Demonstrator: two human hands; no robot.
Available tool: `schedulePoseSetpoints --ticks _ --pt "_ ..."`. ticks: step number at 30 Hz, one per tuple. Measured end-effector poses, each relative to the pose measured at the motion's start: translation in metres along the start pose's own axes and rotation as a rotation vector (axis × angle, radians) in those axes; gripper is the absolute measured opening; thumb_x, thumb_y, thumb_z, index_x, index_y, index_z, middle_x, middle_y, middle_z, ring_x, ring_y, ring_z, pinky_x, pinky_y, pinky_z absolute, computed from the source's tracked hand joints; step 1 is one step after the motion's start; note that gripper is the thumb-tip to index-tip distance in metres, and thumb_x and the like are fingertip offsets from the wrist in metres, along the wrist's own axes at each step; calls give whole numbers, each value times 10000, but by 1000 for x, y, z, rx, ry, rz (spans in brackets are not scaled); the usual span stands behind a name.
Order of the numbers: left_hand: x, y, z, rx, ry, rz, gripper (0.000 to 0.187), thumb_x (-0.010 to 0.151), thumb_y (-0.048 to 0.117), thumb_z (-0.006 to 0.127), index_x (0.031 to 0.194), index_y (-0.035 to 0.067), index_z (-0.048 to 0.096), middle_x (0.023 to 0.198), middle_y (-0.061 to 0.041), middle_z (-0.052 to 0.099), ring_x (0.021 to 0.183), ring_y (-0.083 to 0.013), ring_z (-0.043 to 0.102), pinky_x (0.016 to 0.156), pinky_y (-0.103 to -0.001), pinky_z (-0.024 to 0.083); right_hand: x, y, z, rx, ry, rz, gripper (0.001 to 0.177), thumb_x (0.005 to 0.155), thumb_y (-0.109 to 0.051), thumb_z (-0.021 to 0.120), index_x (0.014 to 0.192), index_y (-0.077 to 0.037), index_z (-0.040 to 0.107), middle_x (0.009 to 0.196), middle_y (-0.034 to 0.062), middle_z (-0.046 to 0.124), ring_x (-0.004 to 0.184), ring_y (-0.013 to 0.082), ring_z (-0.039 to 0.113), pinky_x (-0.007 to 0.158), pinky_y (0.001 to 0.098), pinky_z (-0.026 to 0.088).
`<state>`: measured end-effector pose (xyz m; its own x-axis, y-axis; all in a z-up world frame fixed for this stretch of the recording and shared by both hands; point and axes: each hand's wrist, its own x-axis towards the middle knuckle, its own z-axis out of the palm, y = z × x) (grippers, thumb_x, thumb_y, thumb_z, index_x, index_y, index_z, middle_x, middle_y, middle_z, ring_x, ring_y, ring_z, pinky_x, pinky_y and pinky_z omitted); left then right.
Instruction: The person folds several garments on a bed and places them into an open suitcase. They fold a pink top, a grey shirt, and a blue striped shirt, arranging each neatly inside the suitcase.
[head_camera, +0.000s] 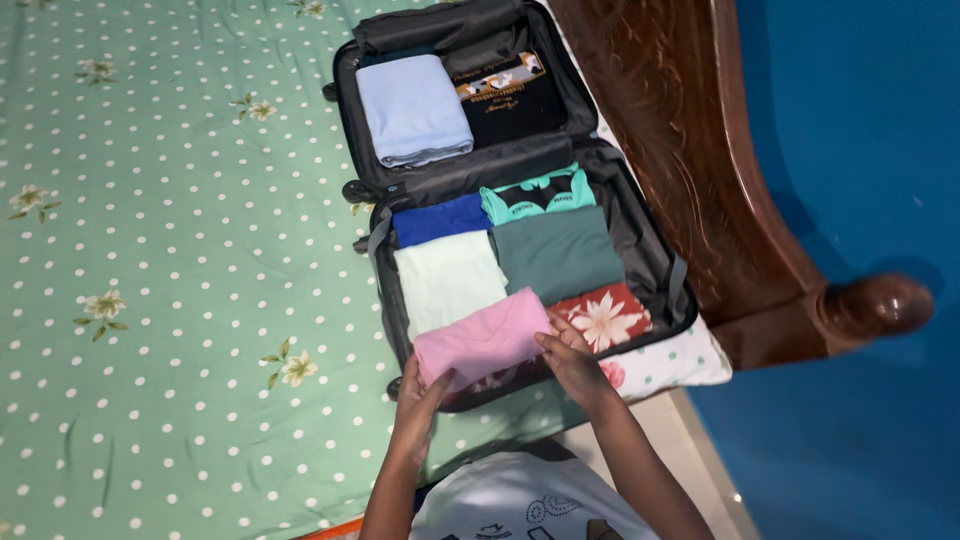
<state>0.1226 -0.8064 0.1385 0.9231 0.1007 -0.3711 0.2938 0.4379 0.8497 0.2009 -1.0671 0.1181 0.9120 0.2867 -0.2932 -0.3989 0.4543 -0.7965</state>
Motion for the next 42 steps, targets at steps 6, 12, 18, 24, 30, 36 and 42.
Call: schedulePoseSetpoints --ticks 6,12,18,24,30,36,42 --pt "25 -21 52 -3 75 91 588 907 72 670 1451 -6 464 1299 -124 682 1166 -194 656 988 -322 519 28 -40 -35 21 -149 -60 652 915 -136 660 1491 23 402 1378 93 628 1277 155 599 1099 309 445" --pt "71 -34 69 88 243 168 572 907 97 686 1429 -19 481 1341 -151 649 1199 -195 640 1022 -316 504 82 -40 -77 -108 -221 -8 647 955 -129 671 1516 37 393 1351 121 634 1227 173 603 1062 325 459" --pt "165 -20 57 270 420 386 600 916 138 702 1457 -6 487 1372 -157 628 1241 -217 605 1056 -329 464 194 -38 -79 -251 -317 -99 612 964 -57 646 1518 27 401 1364 132 635 1229 176 610 1047 305 465" --pt "267 1 7 440 494 635 573 944 180 698 1460 11 514 1384 -182 636 1255 -257 622 1055 -342 481 300 -19 -52 -272 -328 -142 614 962 -24 644 1513 30 376 1348 115 636 1223 172 615 1046 315 476" --pt "303 12 -20 852 526 590 677 970 220 661 1546 27 363 1429 -255 566 1273 -400 585 1053 -427 468 353 9 -44 -330 -404 -149 632 983 -31 671 1549 23 397 1281 192 631 1129 206 624 990 345 485" --pt "274 20 14 1496 566 662 745 926 132 621 1614 210 344 1620 -182 374 1441 -396 411 1163 -492 372 315 -9 -14 -1131 -133 -946 702 881 -57 670 1528 13 408 1497 333 436 1388 448 432 1178 496 331" --pt "269 30 20 1669 456 680 735 926 158 549 1620 201 311 1681 -123 292 1552 -352 271 1246 -529 220 282 -31 45 -1620 -447 -1138 633 885 -164 670 1496 -196 510 1588 172 419 1487 390 378 1187 679 232"
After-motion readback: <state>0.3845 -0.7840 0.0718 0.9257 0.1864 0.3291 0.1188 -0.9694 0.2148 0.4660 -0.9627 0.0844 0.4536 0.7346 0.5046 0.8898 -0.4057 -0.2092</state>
